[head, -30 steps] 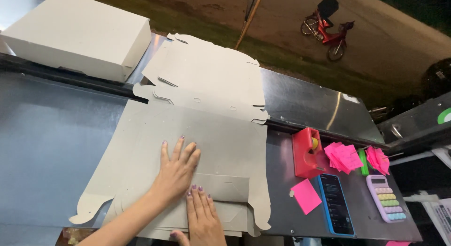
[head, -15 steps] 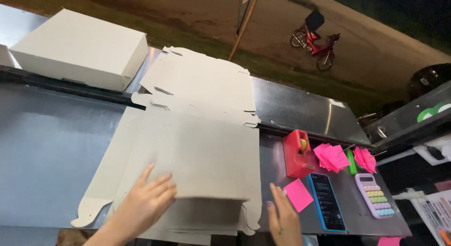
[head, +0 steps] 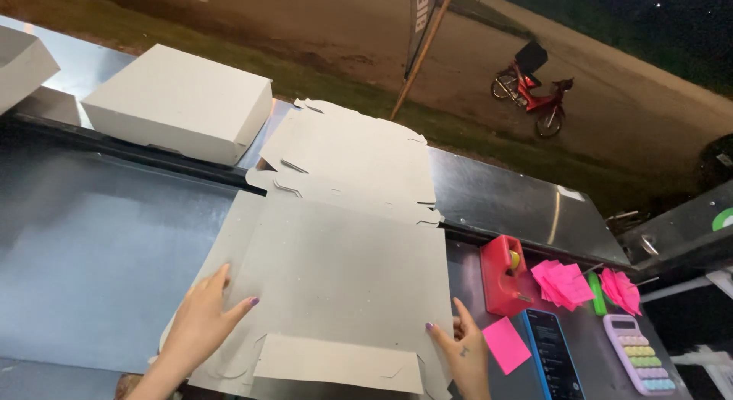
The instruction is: The person assembles flat cardboard boxes on a metal counter. They fold the side flaps, tuck the tabs into slots, and press the edges to form the box shape. Completed boxes are stacked on the left side of the counter.
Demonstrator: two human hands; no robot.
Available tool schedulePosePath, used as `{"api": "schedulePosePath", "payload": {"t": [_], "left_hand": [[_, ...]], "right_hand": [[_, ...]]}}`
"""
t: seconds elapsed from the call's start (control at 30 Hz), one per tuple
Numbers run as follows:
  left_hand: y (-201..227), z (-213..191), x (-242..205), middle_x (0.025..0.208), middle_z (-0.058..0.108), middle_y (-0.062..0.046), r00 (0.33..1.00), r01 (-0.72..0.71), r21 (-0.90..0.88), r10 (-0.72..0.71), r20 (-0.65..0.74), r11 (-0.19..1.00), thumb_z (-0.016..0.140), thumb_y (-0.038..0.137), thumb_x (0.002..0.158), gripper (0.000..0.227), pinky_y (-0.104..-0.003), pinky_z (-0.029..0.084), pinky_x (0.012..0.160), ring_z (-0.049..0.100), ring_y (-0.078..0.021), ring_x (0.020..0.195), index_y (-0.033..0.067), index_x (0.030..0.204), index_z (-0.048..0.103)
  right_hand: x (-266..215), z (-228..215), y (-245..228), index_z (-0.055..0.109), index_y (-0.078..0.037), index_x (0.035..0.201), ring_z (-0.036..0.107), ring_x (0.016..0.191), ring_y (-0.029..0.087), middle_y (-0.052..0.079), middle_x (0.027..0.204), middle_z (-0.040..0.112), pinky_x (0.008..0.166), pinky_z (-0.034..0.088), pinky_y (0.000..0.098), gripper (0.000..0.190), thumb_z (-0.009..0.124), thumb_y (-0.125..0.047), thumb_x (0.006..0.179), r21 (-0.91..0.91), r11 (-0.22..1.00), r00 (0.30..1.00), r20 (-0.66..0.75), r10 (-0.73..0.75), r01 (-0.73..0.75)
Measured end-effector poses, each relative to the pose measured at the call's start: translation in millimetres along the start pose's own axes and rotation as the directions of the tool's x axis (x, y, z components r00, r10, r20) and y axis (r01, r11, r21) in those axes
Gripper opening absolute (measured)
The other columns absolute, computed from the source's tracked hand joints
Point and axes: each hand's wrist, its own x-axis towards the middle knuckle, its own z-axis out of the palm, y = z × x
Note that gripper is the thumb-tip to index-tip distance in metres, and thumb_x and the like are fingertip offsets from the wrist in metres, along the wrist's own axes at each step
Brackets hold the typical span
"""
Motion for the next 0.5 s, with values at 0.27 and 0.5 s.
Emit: {"api": "schedulePosePath", "payload": {"t": [0.27,0.5], "left_hand": [[31.2,-20.3,7.2,0.113,0.057,-0.003,0.965,0.204,-0.157,-0.171,0.200,0.966,0.070,0.045,0.088,0.047,-0.032,0.047,0.087,0.057,-0.0164,0.098,0.0184,0.126,0.063],[18.3,16.4,9.8,0.142,0.049,-0.011,0.995,0.078,-0.079,-0.073,0.062,0.994,0.063,0.052,0.090,0.069,-0.040,0.044,0.110,0.046,-0.0281,0.135,0.0130,0.146,0.049]], "right_hand": [[-14.8,4.9,-19.8,0.070,-0.019,0.134,0.064,0.090,0.018,0.001,0.110,0.065,0.079,0.052,0.0332,0.059,0.081,-0.026,0.077,-0.282,0.951,0.978,-0.124,-0.170,0.129],[25.5,25.4,60.1,0.040,0.000,0.152,0.057,0.129,0.037,0.019,0.140,0.059,0.103,0.046,0.0445,0.078,0.070,-0.032,0.087,-0.452,0.778,0.888,0.076,-0.453,0.435]]}}
